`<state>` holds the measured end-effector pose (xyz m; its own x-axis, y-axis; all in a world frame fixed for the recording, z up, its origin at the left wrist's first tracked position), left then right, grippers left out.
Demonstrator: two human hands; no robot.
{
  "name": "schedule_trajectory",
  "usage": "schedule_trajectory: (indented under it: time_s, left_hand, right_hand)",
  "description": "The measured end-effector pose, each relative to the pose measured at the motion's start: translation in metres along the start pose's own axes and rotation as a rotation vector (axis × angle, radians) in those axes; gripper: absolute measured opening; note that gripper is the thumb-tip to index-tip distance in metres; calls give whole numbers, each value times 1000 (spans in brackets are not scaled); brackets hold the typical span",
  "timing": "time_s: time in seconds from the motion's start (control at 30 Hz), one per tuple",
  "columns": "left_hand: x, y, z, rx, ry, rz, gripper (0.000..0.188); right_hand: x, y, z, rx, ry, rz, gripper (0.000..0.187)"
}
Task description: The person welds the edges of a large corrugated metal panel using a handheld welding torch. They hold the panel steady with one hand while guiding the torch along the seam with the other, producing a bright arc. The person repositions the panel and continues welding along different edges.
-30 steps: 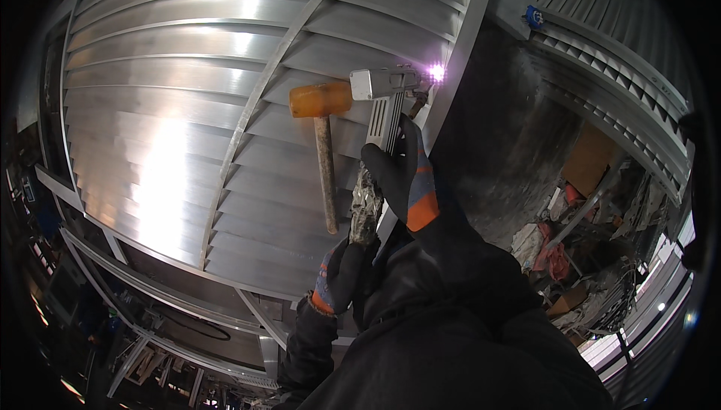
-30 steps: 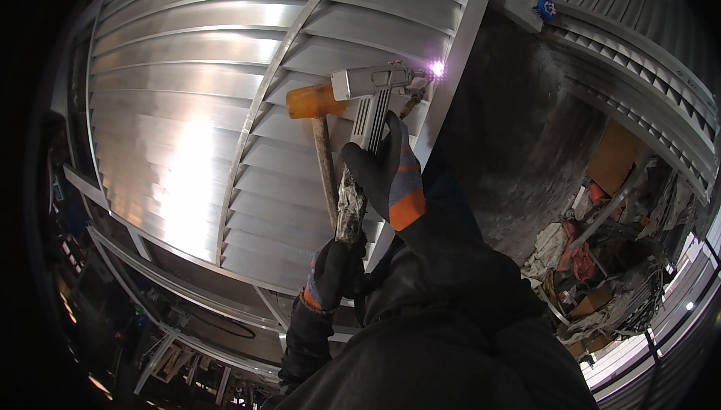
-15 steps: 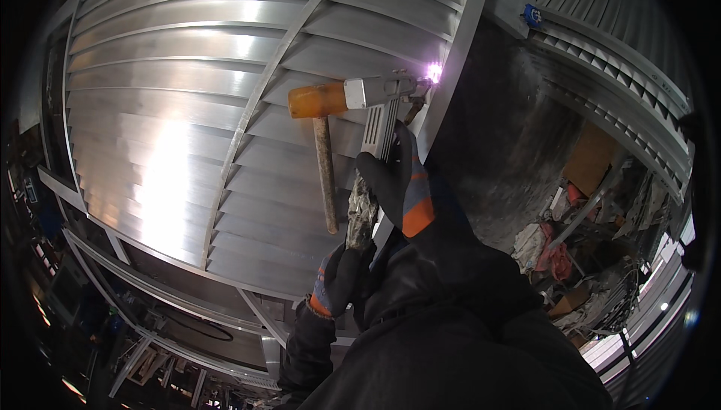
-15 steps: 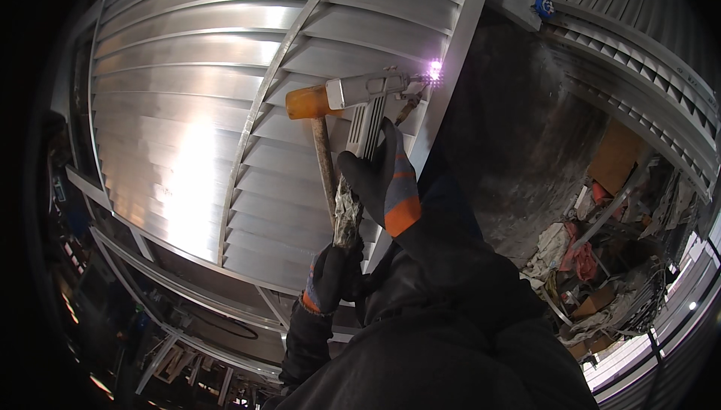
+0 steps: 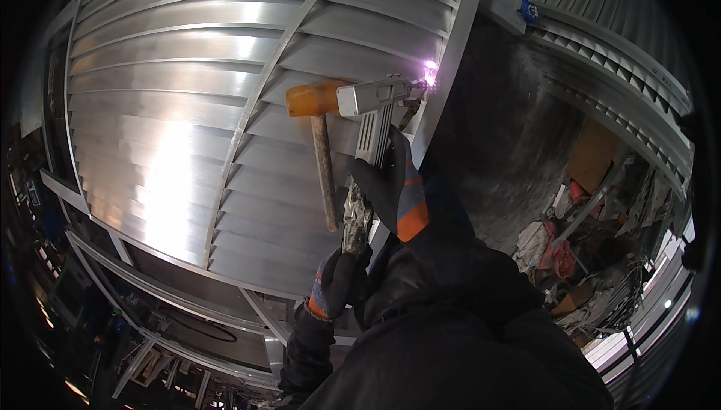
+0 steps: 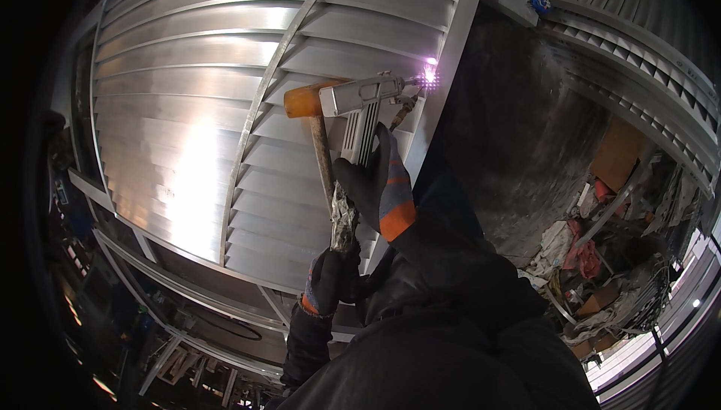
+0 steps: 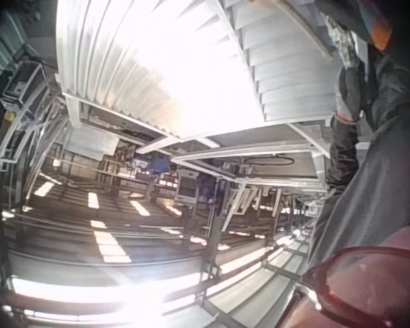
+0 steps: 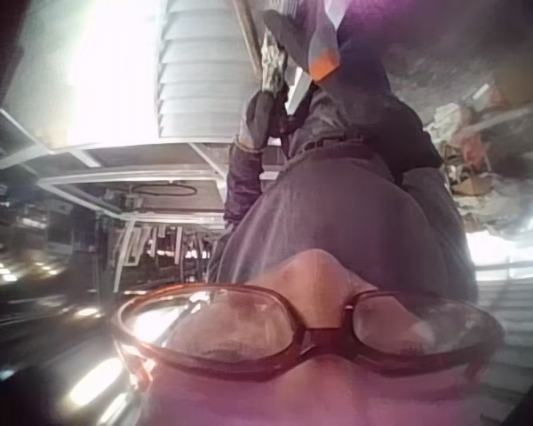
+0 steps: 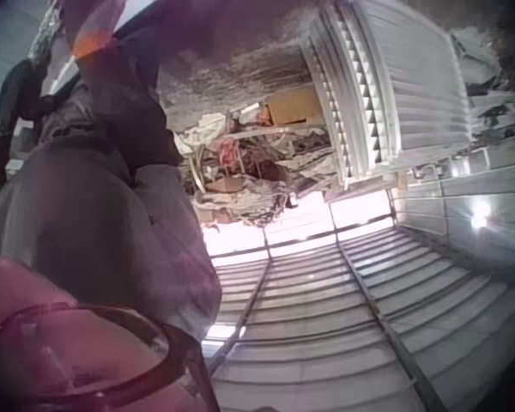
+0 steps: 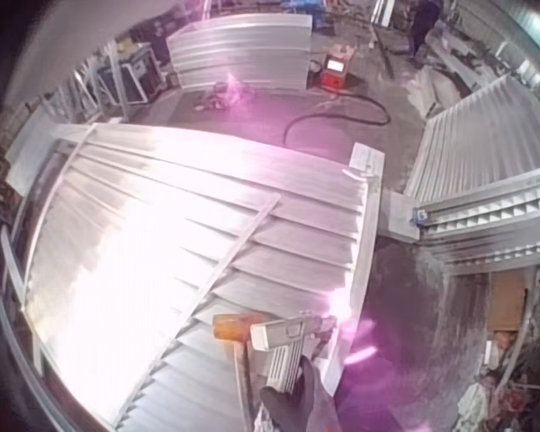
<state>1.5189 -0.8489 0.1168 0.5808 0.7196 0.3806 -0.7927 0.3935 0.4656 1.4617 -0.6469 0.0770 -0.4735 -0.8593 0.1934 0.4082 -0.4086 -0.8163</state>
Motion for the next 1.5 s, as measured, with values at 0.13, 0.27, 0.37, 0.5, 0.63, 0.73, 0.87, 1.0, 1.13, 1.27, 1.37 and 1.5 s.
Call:
schedule_trajectory:
  time_s: [0.13,0.27,0.37,0.5,0.63,0.73,0.87,1.0,1.13,1.27,1.37,1.5]
  left_hand:
    - [-2,-8,3,5,-48,11,49]
    - [-3,-11,5,20,-41,5,49]
    - [-4,-8,7,36,-21,-78,51]
    - [-5,-11,10,-2,4,-85,56]
    - [-6,-12,12,9,5,-167,59]
    - [-7,-17,14,7,-6,-127,59]
    - [-6,-21,17,25,-16,-108,58]
    - [-7,-24,19,33,-3,-164,55]
    - [-6,-23,22,102,-2,-216,46]
    - [-7,-35,24,36,-12,-158,41]
    - [-9,-39,27,52,-6,-157,41]
    - [-10,-59,38,32,-84,-18,45]
  right_hand:
    - [2,3,5,15,-15,-39,59]
    - [4,5,6,29,-23,-15,59]
    - [6,4,9,21,-20,-26,58]
    - [8,2,14,7,-10,-14,57]
    - [10,2,17,-13,-21,3,57]
    - [12,2,18,-20,-32,-12,56]
    - [16,3,24,-10,-50,-139,56]
    - [17,3,27,-19,-54,-125,56]
    - [17,-2,32,-64,-58,-32,54]
    - [19,2,35,-24,-75,-39,53]
    - [20,7,39,16,-77,-62,53]
    - [20,6,43,23,-1,147,64]
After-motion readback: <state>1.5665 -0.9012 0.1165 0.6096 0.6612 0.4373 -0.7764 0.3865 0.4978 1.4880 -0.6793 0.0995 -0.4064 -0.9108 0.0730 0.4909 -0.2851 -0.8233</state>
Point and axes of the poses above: each hand's wrist, its own z-axis away from the middle knuckle, its own x-axis out of the palm, y = z × x, the point moved 9 cm from there along -z, towards the middle knuckle, and after that the axes turned 12 degrees about -y, right-handed, at the moved point
